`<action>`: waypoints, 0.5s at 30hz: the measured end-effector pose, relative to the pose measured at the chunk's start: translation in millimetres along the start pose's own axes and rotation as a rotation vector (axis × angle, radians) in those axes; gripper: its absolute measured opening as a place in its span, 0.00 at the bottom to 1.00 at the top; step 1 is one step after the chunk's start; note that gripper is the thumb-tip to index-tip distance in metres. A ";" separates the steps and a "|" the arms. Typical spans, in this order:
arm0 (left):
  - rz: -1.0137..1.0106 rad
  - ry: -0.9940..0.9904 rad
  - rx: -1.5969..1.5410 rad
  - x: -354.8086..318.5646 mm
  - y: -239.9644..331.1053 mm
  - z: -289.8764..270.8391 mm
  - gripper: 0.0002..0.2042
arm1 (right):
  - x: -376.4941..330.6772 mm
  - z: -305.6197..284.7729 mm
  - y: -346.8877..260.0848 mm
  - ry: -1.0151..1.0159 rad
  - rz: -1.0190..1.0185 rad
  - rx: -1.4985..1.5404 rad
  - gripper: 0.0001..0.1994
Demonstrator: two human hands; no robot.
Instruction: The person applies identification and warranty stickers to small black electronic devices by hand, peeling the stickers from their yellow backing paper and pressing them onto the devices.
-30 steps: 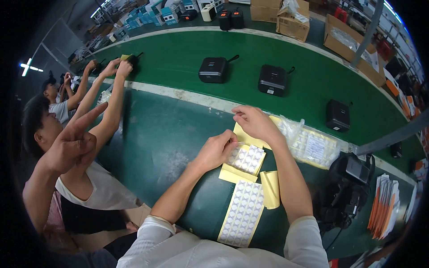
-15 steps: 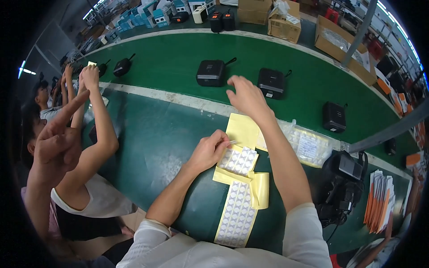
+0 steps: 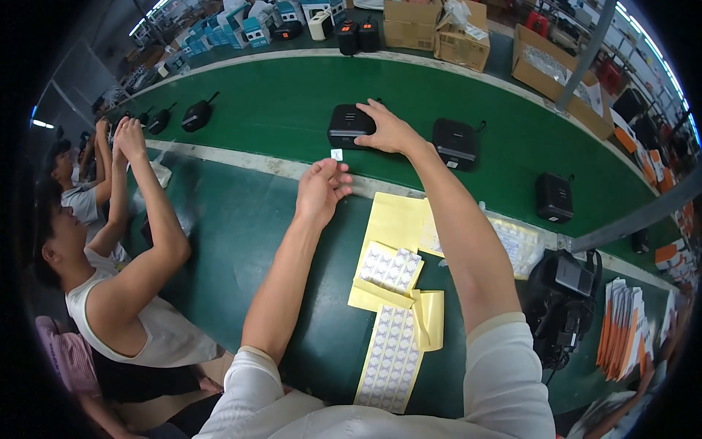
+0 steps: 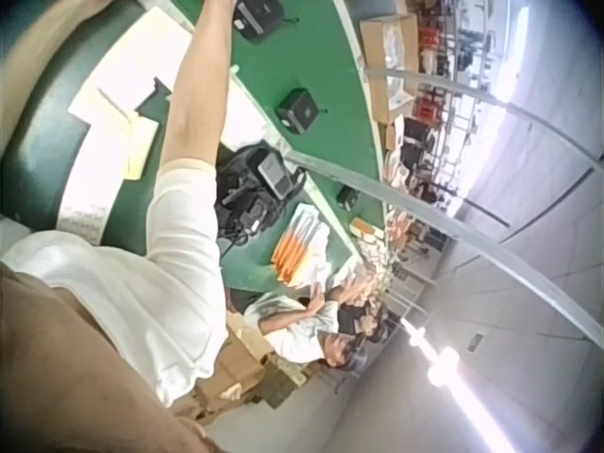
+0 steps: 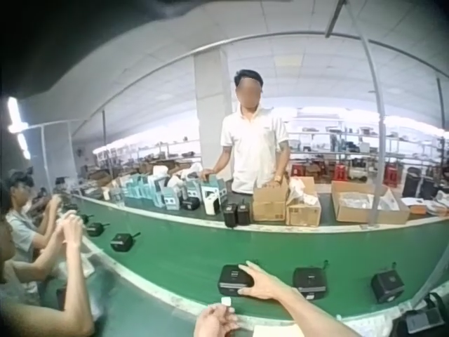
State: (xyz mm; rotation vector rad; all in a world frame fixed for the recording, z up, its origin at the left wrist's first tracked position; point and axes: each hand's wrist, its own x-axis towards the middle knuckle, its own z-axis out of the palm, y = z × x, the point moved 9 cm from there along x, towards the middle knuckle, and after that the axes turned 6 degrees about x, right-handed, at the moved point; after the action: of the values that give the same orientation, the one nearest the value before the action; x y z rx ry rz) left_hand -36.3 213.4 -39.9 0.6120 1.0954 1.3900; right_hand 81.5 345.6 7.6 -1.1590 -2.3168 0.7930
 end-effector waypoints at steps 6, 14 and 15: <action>-0.031 0.035 -0.046 24.0 -4.0 8.2 0.08 | 1.5 -13.4 4.9 0.039 -0.058 0.059 0.38; -0.004 0.035 0.026 47.0 -3.1 21.8 0.09 | 6.4 -30.5 14.7 0.040 0.053 0.199 0.33; -0.008 0.034 0.030 48.3 -3.3 25.4 0.08 | 8.6 -30.4 15.9 0.042 0.047 0.256 0.33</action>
State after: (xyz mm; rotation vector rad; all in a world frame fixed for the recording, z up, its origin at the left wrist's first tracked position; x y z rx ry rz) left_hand -20.3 265.5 -43.9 0.6064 1.1467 1.3835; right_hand 104.1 369.4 20.8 -1.1074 -2.0870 1.0378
